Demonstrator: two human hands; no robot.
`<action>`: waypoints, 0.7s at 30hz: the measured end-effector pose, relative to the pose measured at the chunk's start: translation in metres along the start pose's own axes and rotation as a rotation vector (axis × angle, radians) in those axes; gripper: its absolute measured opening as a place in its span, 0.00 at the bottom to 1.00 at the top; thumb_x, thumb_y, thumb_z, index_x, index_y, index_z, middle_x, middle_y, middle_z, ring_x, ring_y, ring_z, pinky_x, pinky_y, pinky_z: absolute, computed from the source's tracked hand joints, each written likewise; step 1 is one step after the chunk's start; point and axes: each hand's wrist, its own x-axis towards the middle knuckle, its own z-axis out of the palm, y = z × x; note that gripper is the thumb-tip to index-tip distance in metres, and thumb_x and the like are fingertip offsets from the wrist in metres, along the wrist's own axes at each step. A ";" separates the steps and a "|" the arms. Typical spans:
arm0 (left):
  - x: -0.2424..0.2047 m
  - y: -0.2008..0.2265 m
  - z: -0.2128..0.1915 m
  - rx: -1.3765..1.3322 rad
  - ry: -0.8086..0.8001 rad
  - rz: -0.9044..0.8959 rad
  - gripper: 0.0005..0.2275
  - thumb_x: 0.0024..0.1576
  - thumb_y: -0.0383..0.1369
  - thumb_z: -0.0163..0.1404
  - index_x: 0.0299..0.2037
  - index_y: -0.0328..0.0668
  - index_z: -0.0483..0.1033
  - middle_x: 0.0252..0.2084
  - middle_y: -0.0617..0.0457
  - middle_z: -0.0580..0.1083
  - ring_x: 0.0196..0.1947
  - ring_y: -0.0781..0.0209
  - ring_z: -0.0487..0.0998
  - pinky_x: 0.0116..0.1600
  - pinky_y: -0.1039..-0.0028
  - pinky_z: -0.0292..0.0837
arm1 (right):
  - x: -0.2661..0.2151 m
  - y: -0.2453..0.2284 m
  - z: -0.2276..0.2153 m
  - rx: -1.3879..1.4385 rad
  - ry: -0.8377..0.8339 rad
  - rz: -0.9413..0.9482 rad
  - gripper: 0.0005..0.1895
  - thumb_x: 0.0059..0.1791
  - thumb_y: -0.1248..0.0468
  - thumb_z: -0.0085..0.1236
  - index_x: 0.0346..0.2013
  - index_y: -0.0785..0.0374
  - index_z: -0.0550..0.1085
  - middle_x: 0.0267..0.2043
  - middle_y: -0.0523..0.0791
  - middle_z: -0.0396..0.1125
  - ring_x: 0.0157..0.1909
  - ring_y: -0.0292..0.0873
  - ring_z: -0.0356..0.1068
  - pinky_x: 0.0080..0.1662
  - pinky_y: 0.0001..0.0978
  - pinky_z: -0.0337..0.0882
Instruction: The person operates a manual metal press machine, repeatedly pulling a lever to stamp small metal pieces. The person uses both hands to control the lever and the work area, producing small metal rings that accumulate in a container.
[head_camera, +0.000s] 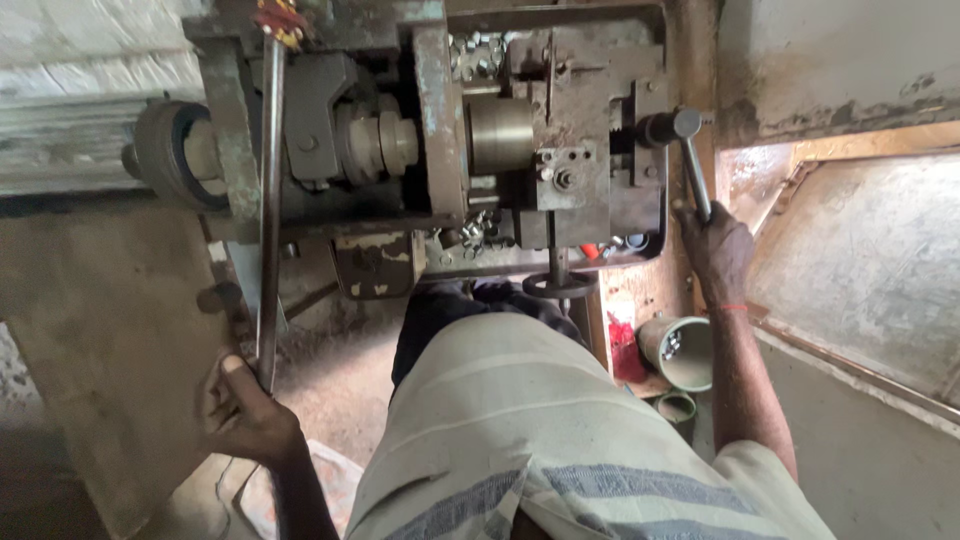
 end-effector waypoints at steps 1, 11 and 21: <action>-0.001 0.004 0.000 -0.054 0.003 -0.018 0.08 0.69 0.26 0.52 0.46 0.22 0.78 0.36 0.42 0.79 0.30 0.61 0.79 0.36 0.80 0.76 | 0.000 -0.001 0.000 -0.008 0.011 -0.013 0.33 0.55 0.35 0.57 0.33 0.65 0.77 0.21 0.55 0.70 0.25 0.56 0.73 0.31 0.51 0.70; -0.001 0.022 0.006 -0.164 0.066 -0.089 0.08 0.72 0.25 0.50 0.48 0.21 0.77 0.35 0.46 0.77 0.30 0.66 0.77 0.36 0.82 0.72 | -0.002 -0.004 -0.003 -0.019 0.011 -0.016 0.32 0.57 0.37 0.55 0.33 0.65 0.76 0.23 0.57 0.69 0.29 0.62 0.72 0.34 0.54 0.68; -0.009 0.049 0.016 -0.124 0.070 -0.147 0.08 0.70 0.25 0.50 0.44 0.22 0.78 0.34 0.48 0.77 0.29 0.66 0.75 0.36 0.80 0.71 | 0.000 -0.003 -0.003 0.008 0.029 -0.041 0.29 0.57 0.40 0.56 0.35 0.64 0.77 0.25 0.57 0.69 0.31 0.63 0.72 0.36 0.55 0.68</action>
